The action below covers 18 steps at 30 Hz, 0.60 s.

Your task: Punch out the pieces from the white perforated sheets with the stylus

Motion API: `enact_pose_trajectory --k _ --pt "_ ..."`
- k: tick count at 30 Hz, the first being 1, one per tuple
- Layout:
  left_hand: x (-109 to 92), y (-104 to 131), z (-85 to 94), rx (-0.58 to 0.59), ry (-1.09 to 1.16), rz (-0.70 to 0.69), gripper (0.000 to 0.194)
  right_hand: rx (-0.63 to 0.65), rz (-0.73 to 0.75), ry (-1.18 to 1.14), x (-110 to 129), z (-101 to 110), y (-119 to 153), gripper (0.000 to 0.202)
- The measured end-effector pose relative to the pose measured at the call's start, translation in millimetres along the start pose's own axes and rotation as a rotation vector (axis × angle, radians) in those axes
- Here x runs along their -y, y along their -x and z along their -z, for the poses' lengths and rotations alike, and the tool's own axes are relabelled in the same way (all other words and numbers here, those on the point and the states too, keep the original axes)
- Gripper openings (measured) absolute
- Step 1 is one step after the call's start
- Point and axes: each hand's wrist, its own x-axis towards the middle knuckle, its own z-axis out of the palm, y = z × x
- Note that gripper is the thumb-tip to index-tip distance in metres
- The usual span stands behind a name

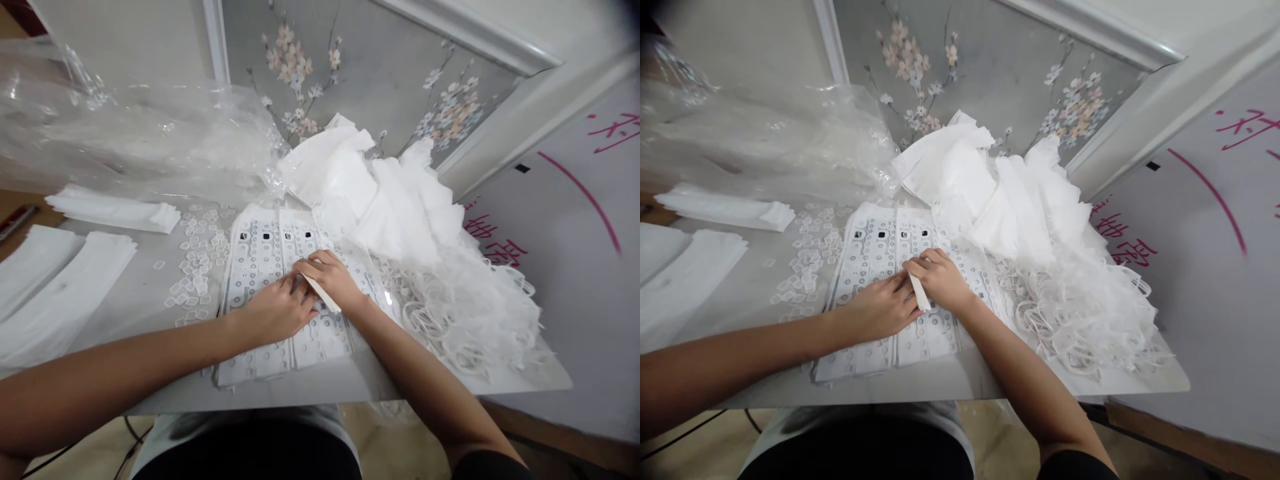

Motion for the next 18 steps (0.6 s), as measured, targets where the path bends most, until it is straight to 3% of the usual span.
enact_pose_trajectory --k 7,14,18 --pt "0 0 -0.6 0.003 0.01 -0.004 0.044 -0.019 -0.073 -0.047 -4 -5 0 0.02" --pt "0 2 3.4 0.018 0.054 0.001 0.043 -0.263 -0.366 -0.388 -23 1 7 0.021" --pt "19 0 0.4 0.013 0.214 0.01 0.031 -0.323 -0.493 -0.565 -35 12 19 0.022"
